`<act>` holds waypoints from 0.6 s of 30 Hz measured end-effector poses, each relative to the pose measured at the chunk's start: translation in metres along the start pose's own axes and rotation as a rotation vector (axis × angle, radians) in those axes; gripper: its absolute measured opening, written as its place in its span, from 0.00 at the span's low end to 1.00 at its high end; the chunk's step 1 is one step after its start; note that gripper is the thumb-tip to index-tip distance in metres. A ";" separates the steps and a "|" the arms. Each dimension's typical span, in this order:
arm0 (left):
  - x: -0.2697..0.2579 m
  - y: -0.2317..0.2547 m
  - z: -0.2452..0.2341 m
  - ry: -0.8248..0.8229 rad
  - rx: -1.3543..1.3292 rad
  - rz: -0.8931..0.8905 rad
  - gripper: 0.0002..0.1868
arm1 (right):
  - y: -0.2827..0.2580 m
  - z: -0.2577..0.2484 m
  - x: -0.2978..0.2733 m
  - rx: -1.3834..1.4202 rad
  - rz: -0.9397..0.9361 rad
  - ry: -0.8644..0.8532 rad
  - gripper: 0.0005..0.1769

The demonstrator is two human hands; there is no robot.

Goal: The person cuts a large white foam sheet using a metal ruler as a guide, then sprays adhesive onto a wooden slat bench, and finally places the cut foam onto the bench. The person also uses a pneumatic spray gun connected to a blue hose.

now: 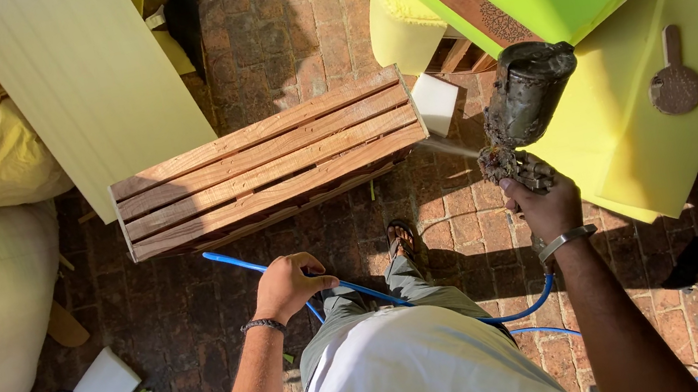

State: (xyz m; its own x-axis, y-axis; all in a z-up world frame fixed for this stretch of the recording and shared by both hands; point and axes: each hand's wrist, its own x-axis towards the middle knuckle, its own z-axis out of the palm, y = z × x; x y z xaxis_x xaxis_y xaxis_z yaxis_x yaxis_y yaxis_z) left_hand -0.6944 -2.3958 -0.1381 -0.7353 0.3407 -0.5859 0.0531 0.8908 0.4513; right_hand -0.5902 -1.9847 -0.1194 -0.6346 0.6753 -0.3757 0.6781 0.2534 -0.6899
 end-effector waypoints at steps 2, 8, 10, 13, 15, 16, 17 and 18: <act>0.001 0.002 0.001 -0.002 0.004 0.006 0.25 | 0.002 0.000 -0.002 -0.047 -0.006 0.019 0.09; 0.000 0.003 0.002 -0.029 0.006 -0.015 0.27 | 0.010 -0.003 -0.004 0.101 0.044 -0.007 0.12; -0.001 0.003 0.003 -0.056 0.003 -0.055 0.27 | 0.010 -0.004 -0.002 0.111 0.056 -0.037 0.13; -0.004 0.004 0.003 -0.017 -0.002 -0.033 0.26 | 0.009 -0.005 0.003 0.053 -0.018 0.002 0.24; -0.005 0.005 0.004 -0.006 -0.003 -0.032 0.26 | 0.007 -0.005 0.007 0.049 -0.034 0.029 0.30; -0.006 0.006 0.004 0.000 -0.005 -0.031 0.26 | 0.006 -0.005 0.009 0.077 -0.012 0.030 0.30; -0.007 0.007 0.005 0.001 -0.014 -0.032 0.25 | 0.005 -0.004 0.011 0.105 0.010 0.030 0.30; -0.007 0.007 0.004 0.004 -0.024 -0.034 0.25 | 0.003 -0.004 0.013 0.127 -0.004 0.038 0.31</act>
State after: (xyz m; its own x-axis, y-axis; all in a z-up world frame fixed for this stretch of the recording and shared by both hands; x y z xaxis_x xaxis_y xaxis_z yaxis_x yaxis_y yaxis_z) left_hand -0.6858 -2.3906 -0.1337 -0.7390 0.3093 -0.5985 0.0117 0.8942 0.4476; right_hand -0.5954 -1.9724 -0.1243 -0.6208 0.7012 -0.3508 0.6218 0.1678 -0.7650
